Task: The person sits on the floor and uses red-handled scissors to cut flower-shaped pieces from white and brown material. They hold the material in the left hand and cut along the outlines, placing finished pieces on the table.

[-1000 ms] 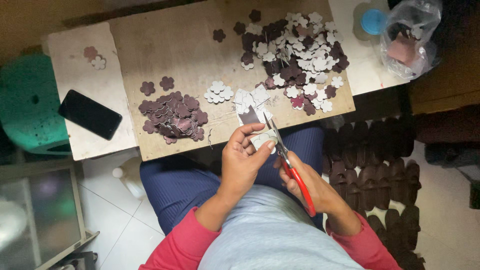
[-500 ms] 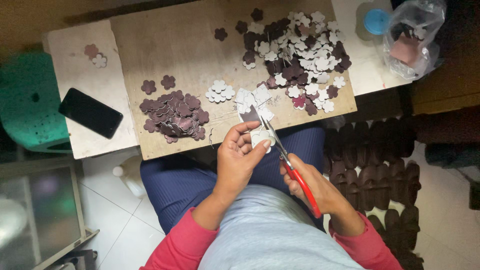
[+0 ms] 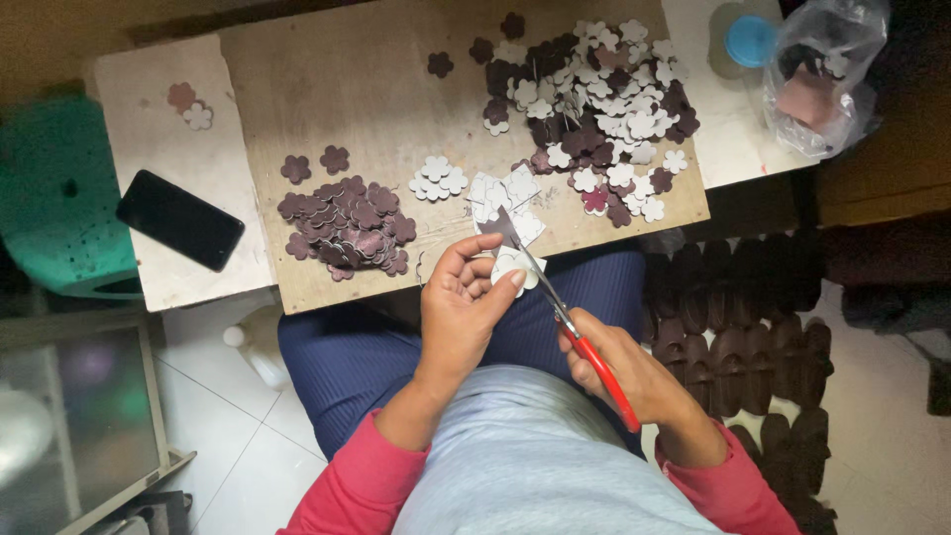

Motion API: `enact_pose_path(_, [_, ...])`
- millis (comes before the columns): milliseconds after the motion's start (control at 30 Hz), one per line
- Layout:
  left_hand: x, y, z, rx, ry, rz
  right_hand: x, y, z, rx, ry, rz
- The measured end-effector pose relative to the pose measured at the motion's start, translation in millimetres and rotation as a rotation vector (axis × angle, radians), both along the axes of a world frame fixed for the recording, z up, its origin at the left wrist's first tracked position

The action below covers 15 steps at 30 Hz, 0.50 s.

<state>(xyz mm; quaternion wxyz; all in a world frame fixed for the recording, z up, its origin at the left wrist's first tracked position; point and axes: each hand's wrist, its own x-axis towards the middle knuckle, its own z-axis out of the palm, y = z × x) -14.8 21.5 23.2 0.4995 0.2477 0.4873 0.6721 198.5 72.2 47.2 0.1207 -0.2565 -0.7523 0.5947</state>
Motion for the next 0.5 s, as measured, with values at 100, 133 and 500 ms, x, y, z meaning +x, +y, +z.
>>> enact_pose_path(100, [-1.1,-0.3,-0.1,0.009,-0.018,0.004,0.6,-0.2,-0.9,-0.144,-0.107,-0.025])
enact_pose_path(133, [-1.6,-0.2,-0.1,0.012,-0.032,0.008,0.5,-0.4,-1.1,-0.123,-0.102,-0.022])
enact_pose_path(500, [-7.5,-0.5,5.6,-0.001,-0.009,0.014,4.3,-0.3,0.9,-0.121,-0.109,-0.015])
